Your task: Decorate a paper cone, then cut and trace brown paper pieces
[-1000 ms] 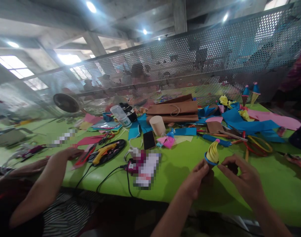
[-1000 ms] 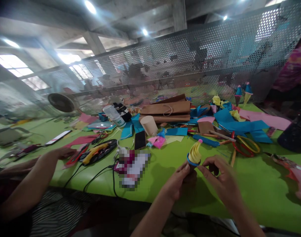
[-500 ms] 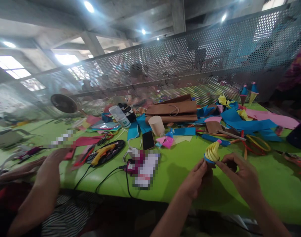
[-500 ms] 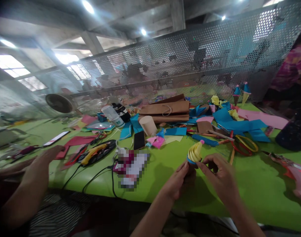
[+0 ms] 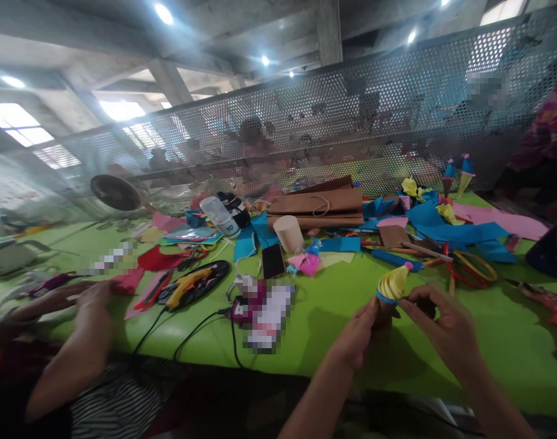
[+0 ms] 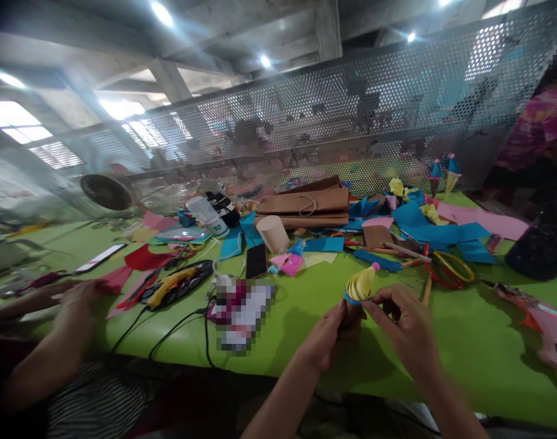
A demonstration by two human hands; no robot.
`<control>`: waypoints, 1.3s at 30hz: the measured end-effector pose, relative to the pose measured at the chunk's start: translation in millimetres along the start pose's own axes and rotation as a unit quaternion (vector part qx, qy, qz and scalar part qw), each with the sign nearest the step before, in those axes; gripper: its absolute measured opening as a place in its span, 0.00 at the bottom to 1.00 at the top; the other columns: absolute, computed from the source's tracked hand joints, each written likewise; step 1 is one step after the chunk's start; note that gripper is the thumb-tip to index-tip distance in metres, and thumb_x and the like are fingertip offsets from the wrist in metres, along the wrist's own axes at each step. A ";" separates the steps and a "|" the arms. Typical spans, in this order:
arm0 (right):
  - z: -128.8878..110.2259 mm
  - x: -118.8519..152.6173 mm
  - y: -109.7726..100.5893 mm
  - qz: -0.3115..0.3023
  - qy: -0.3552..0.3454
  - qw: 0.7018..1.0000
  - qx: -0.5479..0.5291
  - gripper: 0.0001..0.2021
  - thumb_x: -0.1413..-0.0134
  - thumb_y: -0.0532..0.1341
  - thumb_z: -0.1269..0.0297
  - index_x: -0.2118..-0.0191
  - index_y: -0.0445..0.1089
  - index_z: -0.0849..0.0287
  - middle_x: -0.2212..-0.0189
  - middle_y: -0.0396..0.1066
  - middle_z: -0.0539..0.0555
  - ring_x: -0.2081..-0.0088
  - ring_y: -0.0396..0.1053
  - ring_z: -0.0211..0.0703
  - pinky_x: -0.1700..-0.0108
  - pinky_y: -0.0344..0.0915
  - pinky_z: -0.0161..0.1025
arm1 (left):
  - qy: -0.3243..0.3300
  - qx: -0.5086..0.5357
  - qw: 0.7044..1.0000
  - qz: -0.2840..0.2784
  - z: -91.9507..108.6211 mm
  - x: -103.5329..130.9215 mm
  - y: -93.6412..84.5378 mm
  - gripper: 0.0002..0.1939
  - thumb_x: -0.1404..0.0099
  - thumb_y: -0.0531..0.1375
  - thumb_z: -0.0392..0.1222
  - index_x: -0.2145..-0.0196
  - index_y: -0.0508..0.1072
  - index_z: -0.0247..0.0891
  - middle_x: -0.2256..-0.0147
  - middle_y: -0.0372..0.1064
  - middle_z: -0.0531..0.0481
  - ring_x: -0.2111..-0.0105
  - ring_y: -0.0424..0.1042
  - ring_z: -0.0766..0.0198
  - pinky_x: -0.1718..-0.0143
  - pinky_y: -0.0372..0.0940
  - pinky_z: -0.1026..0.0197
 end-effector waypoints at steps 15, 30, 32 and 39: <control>20.5 8.0 -5.1 0.004 0.060 0.998 -0.024 0.11 0.35 0.65 0.50 0.61 0.75 0.52 0.66 0.74 0.51 0.65 0.71 0.44 0.64 0.67 0.40 | 0.083 0.054 0.995 -0.008 7.7 0.7 3.0 0.38 0.44 0.74 0.68 0.50 0.79 0.33 0.71 0.67 0.52 0.72 0.65 0.66 0.67 0.62 0.62; 22.5 15.2 7.1 0.016 0.075 0.997 -0.027 0.18 0.55 0.73 0.57 0.56 0.79 0.55 0.59 0.77 0.56 0.64 0.73 0.48 0.63 0.71 0.44 | 0.179 -0.045 0.983 0.021 12.1 -8.4 27.0 0.31 0.54 0.81 0.52 0.56 0.79 0.39 0.58 0.80 0.45 0.56 0.75 0.53 0.46 0.67 0.52; 18.3 8.3 0.6 0.018 0.073 0.997 -0.033 0.16 0.55 0.73 0.58 0.57 0.80 0.55 0.62 0.78 0.54 0.67 0.74 0.47 0.65 0.72 0.43 | 0.181 -0.088 0.979 0.032 16.5 -6.5 28.2 0.30 0.50 0.79 0.51 0.52 0.78 0.39 0.55 0.80 0.42 0.54 0.76 0.52 0.49 0.67 0.54; 22.3 -83.8 -55.2 0.052 0.058 0.995 -0.065 0.25 0.48 0.73 0.45 0.51 0.78 0.58 0.63 0.83 0.55 0.62 0.80 0.51 0.59 0.76 0.46 | 0.208 -0.202 0.954 0.079 43.9 6.1 3.1 0.26 0.39 0.71 0.46 0.44 0.74 0.39 0.46 0.76 0.36 0.49 0.75 0.49 0.50 0.68 0.52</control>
Point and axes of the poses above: each hand's wrist, its own x-axis away from the middle knuckle, its own y-axis out of the palm, z = x × y, the point moved 5 cm from there along -x, towards the middle knuckle
